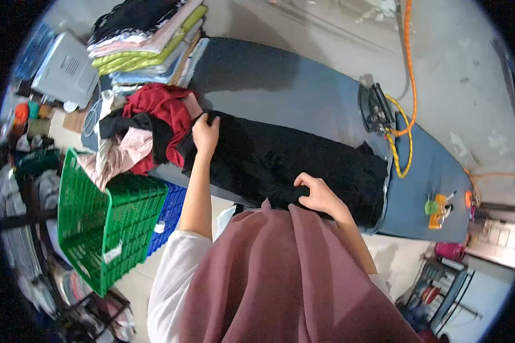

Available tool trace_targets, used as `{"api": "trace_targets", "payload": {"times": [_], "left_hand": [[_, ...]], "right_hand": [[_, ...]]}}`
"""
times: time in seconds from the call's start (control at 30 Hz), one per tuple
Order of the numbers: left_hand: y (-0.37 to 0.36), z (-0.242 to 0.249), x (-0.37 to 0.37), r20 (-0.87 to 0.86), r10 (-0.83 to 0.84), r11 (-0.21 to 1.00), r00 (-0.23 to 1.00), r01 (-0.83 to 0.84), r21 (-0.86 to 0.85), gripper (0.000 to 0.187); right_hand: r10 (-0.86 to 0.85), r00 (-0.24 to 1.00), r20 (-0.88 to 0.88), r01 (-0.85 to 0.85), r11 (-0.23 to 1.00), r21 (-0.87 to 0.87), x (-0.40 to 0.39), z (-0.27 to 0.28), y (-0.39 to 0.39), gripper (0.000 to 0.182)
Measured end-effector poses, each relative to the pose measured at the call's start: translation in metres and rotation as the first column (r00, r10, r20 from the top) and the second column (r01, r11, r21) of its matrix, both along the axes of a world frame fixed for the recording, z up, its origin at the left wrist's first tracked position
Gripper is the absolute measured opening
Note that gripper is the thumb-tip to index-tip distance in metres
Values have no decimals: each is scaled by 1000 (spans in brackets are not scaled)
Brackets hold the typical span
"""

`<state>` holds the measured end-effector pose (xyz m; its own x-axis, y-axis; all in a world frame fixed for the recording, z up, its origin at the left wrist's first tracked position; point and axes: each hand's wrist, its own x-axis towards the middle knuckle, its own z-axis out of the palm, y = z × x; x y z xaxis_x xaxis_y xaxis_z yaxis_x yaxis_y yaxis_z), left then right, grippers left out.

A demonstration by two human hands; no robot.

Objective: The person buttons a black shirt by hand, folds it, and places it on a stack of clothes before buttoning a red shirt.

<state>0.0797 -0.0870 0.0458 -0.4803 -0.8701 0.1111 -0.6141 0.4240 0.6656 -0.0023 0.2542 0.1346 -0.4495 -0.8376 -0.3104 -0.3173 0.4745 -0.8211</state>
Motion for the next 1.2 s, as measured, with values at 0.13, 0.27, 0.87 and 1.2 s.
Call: {"api": "trace_targets", "payload": {"times": [0.13,0.27,0.87,1.2], "left_hand": [[-12,-6,1,17,-105,974,994,106,-201,34],[7,23,7,82,-480,807,874,476,-350,22],[-22,-7,7,200,-638,758,744,652,-7,41],[65,37,0,-53,-827,547,560,778,-308,42]], "right_hand": [[-82,991,-110,97,985,144,27,22,12,33],[-200,871,-449,195,979,-58,53,31,21,27],[-384,353,-853,549,823,-144,-9,-21,31,12],[-67,406,-911,455,880,138,-34,-47,45,19]]}}
